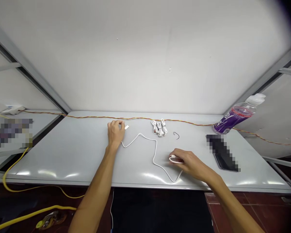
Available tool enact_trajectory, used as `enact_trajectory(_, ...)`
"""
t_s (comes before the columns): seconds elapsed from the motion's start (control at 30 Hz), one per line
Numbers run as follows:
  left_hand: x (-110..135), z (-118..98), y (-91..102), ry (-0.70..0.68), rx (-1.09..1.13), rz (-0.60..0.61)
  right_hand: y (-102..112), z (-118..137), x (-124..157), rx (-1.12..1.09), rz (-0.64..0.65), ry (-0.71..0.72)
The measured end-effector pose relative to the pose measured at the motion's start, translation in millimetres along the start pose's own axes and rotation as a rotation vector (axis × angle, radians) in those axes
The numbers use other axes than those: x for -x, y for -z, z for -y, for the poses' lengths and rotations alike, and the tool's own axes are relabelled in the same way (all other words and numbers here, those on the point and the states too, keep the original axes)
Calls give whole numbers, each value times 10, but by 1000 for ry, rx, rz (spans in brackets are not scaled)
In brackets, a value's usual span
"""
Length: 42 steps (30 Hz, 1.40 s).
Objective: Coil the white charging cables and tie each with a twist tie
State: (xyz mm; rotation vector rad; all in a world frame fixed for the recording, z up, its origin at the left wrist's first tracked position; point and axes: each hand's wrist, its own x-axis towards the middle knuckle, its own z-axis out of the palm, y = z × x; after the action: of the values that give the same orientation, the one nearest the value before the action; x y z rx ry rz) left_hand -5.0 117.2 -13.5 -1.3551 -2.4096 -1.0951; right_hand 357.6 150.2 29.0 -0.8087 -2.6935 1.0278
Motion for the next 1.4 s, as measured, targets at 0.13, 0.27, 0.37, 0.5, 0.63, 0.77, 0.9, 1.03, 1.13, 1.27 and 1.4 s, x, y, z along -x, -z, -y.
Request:
enact_trajectory(0.13,4,-8,-1,-6,7,-2,35,25,45,-155,128,-66)
enact_trajectory(0.27,13,-29,6,-3,16,27,72,42,88,-157,225,-98)
enact_trajectory(0.37,18,-35,8,2,24,41,113,93,99,-243,299,-98)
enact_trajectory(0.5,20,-32,10,-6,31,45,170,128,89,-443,332,-166)
enact_trajectory(0.63,18,-45,7,-22,34,35,188,36,75,-515,196,-114)
enact_trajectory(0.77,19,-69,1,-41,42,40,140,-47,71,-710,92,-9)
enact_trajectory(0.9,18,-73,-4,-47,49,54,48,-4,17,-828,-180,-50)
enact_trajectory(1.03,12,-62,-12,-61,48,61,-31,31,-68,-933,-428,-57)
enact_trajectory(1.13,11,-56,-15,-58,47,66,-63,-8,-107,-885,-525,-73)
enact_trajectory(1.27,17,-46,-20,-45,43,77,-47,-56,-136,-799,-579,-20)
enact_trajectory(1.4,28,-47,-31,-49,54,95,38,10,-172,-636,-638,105)
